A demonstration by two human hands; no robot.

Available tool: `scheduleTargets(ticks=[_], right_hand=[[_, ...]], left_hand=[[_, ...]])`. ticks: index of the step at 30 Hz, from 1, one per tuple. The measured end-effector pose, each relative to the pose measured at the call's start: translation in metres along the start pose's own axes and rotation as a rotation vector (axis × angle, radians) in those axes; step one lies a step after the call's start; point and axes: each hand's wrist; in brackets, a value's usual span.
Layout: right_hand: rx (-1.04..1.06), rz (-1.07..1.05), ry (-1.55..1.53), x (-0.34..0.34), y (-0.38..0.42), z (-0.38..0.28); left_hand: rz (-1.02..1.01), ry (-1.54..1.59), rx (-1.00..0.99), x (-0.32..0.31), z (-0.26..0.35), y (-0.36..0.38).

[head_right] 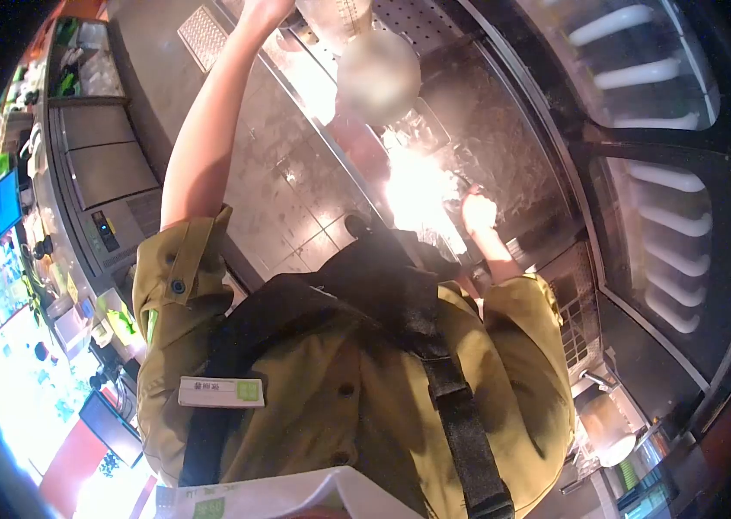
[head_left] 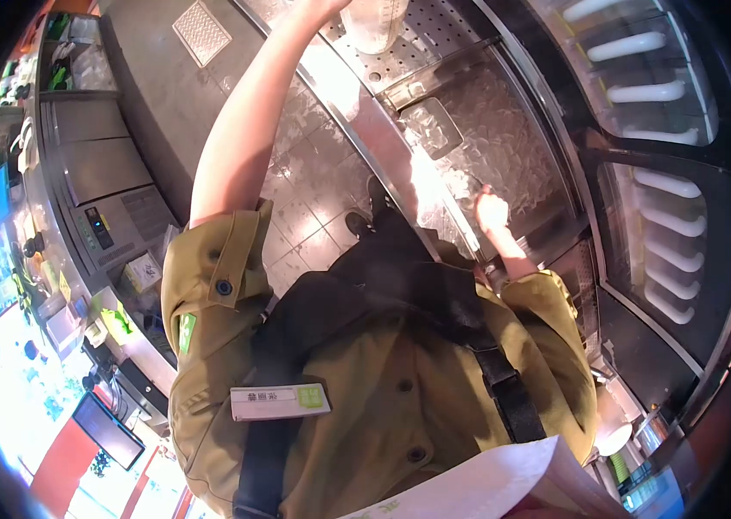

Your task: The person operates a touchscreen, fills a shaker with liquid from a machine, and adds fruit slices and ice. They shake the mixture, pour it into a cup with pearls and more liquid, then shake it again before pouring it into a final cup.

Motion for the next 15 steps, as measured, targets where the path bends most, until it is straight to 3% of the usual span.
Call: scheduleTargets(ticks=[2, 3, 4, 8, 9, 11, 12, 13, 15], right_hand=[[-0.082, 0.016, -0.230, 0.008, 0.008, 0.019], [-0.078, 0.212, -0.415, -0.012, 0.015, 0.038], [-0.108, 0.161, -0.593, -0.006, 0.019, 0.050], [-0.070, 0.255, -0.824, 0.039, 0.034, 0.071], [-0.100, 0.193, -0.724, 0.064, 0.034, 0.070], [0.068, 0.280, -0.573, 0.105, 0.027, 0.079], [-0.023, 0.222, -0.676, 0.148, 0.026, 0.062], [0.008, 0.314, -0.780, 0.179, 0.020, 0.051], [0.134, 0.430, -0.763, 0.243, 0.006, 0.033]], left_hand=[[-0.005, -0.090, -0.030, 0.003, -0.004, -0.002], [-0.015, -0.101, -0.041, 0.003, -0.005, -0.002], [-0.024, -0.109, -0.058, 0.002, -0.004, -0.003], [-0.066, -0.089, -0.058, 0.004, -0.009, -0.004], [-0.088, -0.090, -0.048, 0.006, -0.008, -0.003], [-0.151, -0.226, -0.125, 0.016, 0.001, 0.001], [-0.190, -0.359, -0.210, 0.024, 0.007, 0.006], [-0.226, -0.493, -0.297, 0.030, 0.014, 0.010], [-0.202, -0.630, -0.250, 0.031, 0.016, 0.014]])
Point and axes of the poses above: each hand's wrist, its own y-axis away from the middle knuckle, its own x-axis out of the back of the hand, z = x × y, and after that the axes turned 14 degrees about x, right-handed
